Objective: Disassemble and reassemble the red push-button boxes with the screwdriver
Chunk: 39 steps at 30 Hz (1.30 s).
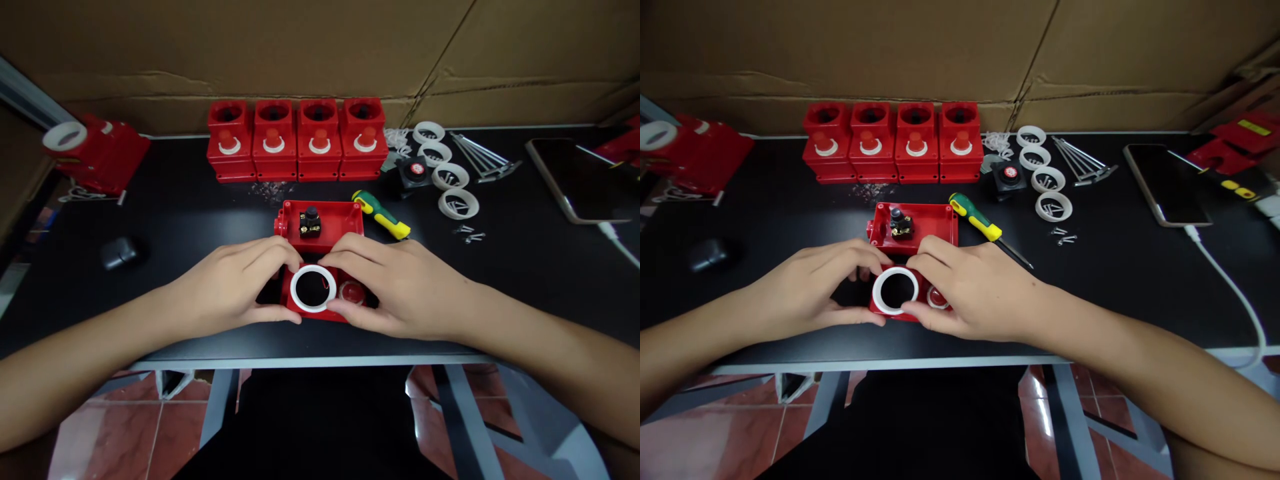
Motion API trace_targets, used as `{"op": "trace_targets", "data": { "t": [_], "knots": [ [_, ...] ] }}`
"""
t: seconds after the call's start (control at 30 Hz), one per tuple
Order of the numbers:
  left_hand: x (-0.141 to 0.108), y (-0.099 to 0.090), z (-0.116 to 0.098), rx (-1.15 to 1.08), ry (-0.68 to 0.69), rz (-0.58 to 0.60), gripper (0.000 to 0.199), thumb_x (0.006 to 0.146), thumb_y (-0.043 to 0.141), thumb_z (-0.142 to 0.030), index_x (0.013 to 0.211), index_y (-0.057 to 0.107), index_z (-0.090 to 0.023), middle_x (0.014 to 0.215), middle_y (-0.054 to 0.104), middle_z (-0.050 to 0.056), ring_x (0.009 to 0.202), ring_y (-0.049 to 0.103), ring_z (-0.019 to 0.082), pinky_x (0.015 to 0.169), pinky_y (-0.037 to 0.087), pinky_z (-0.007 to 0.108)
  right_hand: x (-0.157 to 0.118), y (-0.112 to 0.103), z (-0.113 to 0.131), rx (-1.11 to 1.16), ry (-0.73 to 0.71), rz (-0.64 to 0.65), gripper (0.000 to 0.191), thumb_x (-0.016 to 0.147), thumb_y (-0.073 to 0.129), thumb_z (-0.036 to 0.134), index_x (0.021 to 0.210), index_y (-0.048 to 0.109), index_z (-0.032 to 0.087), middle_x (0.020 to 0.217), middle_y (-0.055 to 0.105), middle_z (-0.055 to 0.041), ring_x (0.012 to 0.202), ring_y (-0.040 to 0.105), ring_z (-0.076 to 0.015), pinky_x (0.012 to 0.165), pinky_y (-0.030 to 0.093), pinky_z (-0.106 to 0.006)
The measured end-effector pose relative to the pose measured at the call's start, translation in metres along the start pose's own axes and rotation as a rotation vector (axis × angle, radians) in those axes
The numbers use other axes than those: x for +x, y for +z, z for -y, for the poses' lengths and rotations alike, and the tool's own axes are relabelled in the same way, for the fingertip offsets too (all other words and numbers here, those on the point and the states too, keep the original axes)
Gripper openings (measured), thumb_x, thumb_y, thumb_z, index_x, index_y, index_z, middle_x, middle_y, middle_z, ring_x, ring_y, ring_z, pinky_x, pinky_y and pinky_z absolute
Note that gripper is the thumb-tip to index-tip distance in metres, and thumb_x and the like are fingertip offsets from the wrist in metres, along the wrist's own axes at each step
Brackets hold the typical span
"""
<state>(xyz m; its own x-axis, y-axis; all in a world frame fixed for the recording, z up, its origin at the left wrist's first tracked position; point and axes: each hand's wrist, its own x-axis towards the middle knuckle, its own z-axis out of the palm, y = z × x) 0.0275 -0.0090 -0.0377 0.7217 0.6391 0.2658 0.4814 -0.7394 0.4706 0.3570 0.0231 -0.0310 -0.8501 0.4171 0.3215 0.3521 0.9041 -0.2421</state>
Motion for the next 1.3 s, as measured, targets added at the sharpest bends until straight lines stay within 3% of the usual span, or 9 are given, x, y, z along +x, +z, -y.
{"op": "trace_targets", "data": {
  "t": [0.13, 0.37, 0.53, 0.63, 0.77, 0.97, 1.03, 1.2, 1.3],
  "knots": [
    [0.0014, -0.0005, 0.0005, -0.026, -0.003, -0.009, 0.045, 0.122, 0.080, -0.067, 0.130, 0.069, -0.024, 0.129, 0.086, 0.010, 0.103, 0.085, 0.025, 0.088, 0.066, 0.035, -0.0002, 0.0017, 0.0003, 0.011, -0.003, -0.006, 0.053, 0.128, 0.065, 0.064, 0.133, 0.080, 0.013, 0.121, 0.088, -0.0115, 0.081, 0.080, -0.0194, 0.061, 0.052, -0.031],
    [0.0032, -0.0004, -0.0020, -0.004, 0.015, -0.002, 0.037, 0.123, 0.084, -0.056, 0.120, 0.066, -0.024, 0.130, 0.086, 0.011, 0.103, 0.084, 0.024, 0.088, 0.063, 0.033, -0.0004, 0.0016, -0.0003, -0.025, -0.027, -0.043, 0.043, 0.128, 0.063, 0.051, 0.133, 0.079, 0.011, 0.118, 0.088, -0.0115, 0.079, 0.080, -0.0195, 0.059, 0.053, -0.031],
    [-0.0003, 0.0016, -0.0015, 0.008, -0.017, -0.017, 0.047, 0.120, 0.087, -0.060, 0.142, 0.067, -0.023, 0.131, 0.087, 0.009, 0.096, 0.083, 0.023, 0.089, 0.064, 0.034, -0.0016, 0.0029, 0.0002, -0.046, -0.034, -0.048, 0.035, 0.122, 0.066, 0.039, 0.138, 0.078, 0.010, 0.121, 0.088, -0.0125, 0.081, 0.082, -0.0208, 0.059, 0.054, -0.032],
    [-0.0004, 0.0012, -0.0016, 0.074, -0.001, -0.002, 0.056, 0.122, 0.084, -0.059, 0.157, 0.062, -0.021, 0.135, 0.086, 0.010, 0.101, 0.085, 0.024, 0.094, 0.064, 0.033, -0.0027, 0.0036, 0.0004, -0.053, -0.020, -0.039, 0.034, 0.119, 0.065, 0.034, 0.140, 0.078, 0.011, 0.123, 0.089, -0.0123, 0.081, 0.082, -0.0199, 0.060, 0.053, -0.031],
    [0.0010, -0.0005, -0.0017, 0.049, 0.000, 0.027, 0.049, 0.122, 0.085, -0.057, 0.152, 0.065, -0.023, 0.138, 0.085, 0.010, 0.109, 0.086, 0.025, 0.096, 0.064, 0.032, -0.0030, 0.0033, -0.0005, -0.058, -0.012, -0.023, 0.030, 0.120, 0.060, 0.027, 0.138, 0.079, 0.012, 0.122, 0.089, -0.0105, 0.079, 0.080, -0.0178, 0.060, 0.051, -0.031],
    [-0.0018, 0.0000, 0.0014, 0.009, -0.020, 0.014, 0.047, 0.123, 0.080, -0.066, 0.141, 0.069, -0.024, 0.128, 0.086, 0.008, 0.094, 0.081, 0.023, 0.087, 0.065, 0.034, -0.0041, 0.0005, -0.0027, -0.044, 0.009, 0.050, 0.033, 0.126, 0.052, 0.024, 0.140, 0.080, 0.012, 0.129, 0.088, -0.0129, 0.085, 0.082, -0.0188, 0.063, 0.049, -0.033],
    [-0.0025, 0.0004, 0.0026, -0.010, -0.027, 0.001, 0.049, 0.121, 0.084, -0.067, 0.140, 0.070, -0.024, 0.127, 0.086, 0.009, 0.091, 0.080, 0.023, 0.086, 0.066, 0.035, -0.0042, 0.0004, -0.0025, -0.005, 0.018, 0.052, 0.034, 0.126, 0.053, 0.028, 0.142, 0.080, 0.013, 0.130, 0.088, -0.0134, 0.085, 0.081, -0.0190, 0.064, 0.050, -0.033],
    [0.0014, -0.0006, 0.0007, -0.024, -0.001, -0.009, 0.043, 0.123, 0.082, -0.064, 0.129, 0.067, -0.024, 0.129, 0.086, 0.009, 0.095, 0.082, 0.022, 0.084, 0.064, 0.033, -0.0022, 0.0028, -0.0017, 0.016, -0.011, -0.002, 0.050, 0.127, 0.066, 0.060, 0.139, 0.078, 0.013, 0.124, 0.087, -0.0122, 0.084, 0.081, -0.0198, 0.064, 0.053, -0.031],
    [0.0031, -0.0012, -0.0013, -0.011, 0.016, -0.006, 0.038, 0.124, 0.081, -0.058, 0.121, 0.064, -0.024, 0.130, 0.086, 0.010, 0.100, 0.083, 0.022, 0.085, 0.063, 0.032, -0.0013, 0.0037, -0.0015, 0.000, -0.016, -0.032, 0.046, 0.128, 0.065, 0.056, 0.134, 0.078, 0.013, 0.120, 0.087, -0.0110, 0.082, 0.081, -0.0189, 0.062, 0.052, -0.031]
  ]
}}
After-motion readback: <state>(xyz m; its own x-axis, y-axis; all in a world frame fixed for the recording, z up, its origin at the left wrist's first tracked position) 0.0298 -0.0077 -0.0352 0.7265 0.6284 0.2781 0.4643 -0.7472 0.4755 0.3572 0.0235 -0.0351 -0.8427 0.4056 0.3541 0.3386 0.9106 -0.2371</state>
